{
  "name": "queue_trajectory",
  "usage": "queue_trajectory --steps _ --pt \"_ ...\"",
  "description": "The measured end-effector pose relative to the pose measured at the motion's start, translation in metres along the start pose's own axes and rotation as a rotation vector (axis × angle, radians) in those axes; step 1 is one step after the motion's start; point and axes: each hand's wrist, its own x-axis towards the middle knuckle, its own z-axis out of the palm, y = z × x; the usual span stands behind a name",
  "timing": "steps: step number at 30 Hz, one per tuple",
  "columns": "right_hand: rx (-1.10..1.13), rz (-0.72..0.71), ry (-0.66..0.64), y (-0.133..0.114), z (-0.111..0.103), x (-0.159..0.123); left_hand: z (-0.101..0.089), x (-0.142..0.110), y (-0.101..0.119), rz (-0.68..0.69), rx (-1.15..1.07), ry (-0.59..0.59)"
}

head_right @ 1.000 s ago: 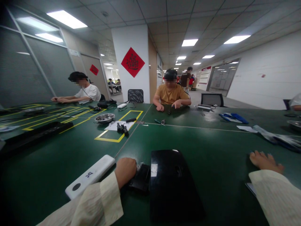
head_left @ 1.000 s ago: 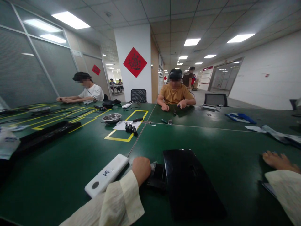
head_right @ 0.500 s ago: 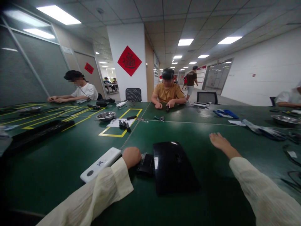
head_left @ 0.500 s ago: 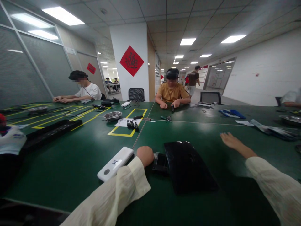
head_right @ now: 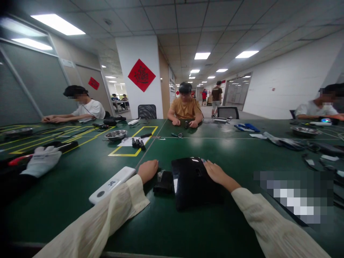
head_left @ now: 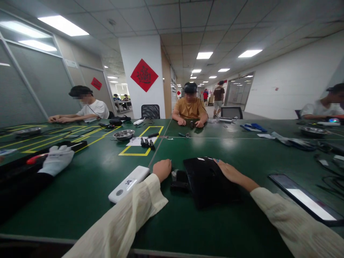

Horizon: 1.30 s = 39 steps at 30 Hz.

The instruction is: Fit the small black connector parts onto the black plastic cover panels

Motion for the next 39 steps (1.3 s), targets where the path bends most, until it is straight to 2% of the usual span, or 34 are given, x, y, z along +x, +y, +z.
queue_trajectory --steps 3,6,7,9,11,13,17,21,26,28,31,35,39 --pt "0.013 0.004 -0.001 0.000 0.001 0.001 0.002 0.002 0.001 -0.020 -0.022 0.019" --pt "-0.047 0.034 0.152 -0.020 -0.009 -0.002 0.004 0.004 0.002 -0.031 -0.031 0.029" --pt "-0.080 0.007 0.223 -0.031 -0.014 -0.005 0.004 0.005 0.002 -0.031 -0.030 0.031" --pt "-0.114 -0.161 0.290 -0.061 -0.025 -0.013 0.004 0.006 0.003 -0.020 -0.025 0.031" --pt "-0.103 -0.405 0.213 -0.095 -0.031 -0.026 0.004 0.007 0.005 0.009 -0.015 0.026" --pt "-0.120 -0.590 0.106 -0.126 -0.029 -0.040 0.004 0.007 0.006 0.046 -0.004 0.021" --pt "-0.187 -0.718 0.019 -0.169 -0.006 -0.056 0.007 0.008 0.006 0.081 0.008 0.026" --pt "-0.222 -0.764 0.021 -0.183 0.012 -0.052 0.010 0.010 0.005 0.081 0.017 0.029" --pt "-0.093 -0.905 0.095 -0.186 0.012 -0.050 0.011 0.011 0.003 0.084 0.022 0.037" --pt "0.062 -0.884 0.181 -0.185 0.006 -0.053 0.012 0.011 0.003 0.089 0.021 0.038" --pt "0.300 -0.762 0.264 -0.180 -0.007 -0.053 0.013 0.013 0.003 0.088 0.020 0.034" --pt "0.483 -0.467 0.289 -0.162 -0.028 -0.043 0.014 0.014 0.002 0.084 0.016 0.025" --pt "0.608 -0.165 0.433 -0.135 -0.044 -0.030 0.014 0.013 0.001 0.090 0.006 0.023"
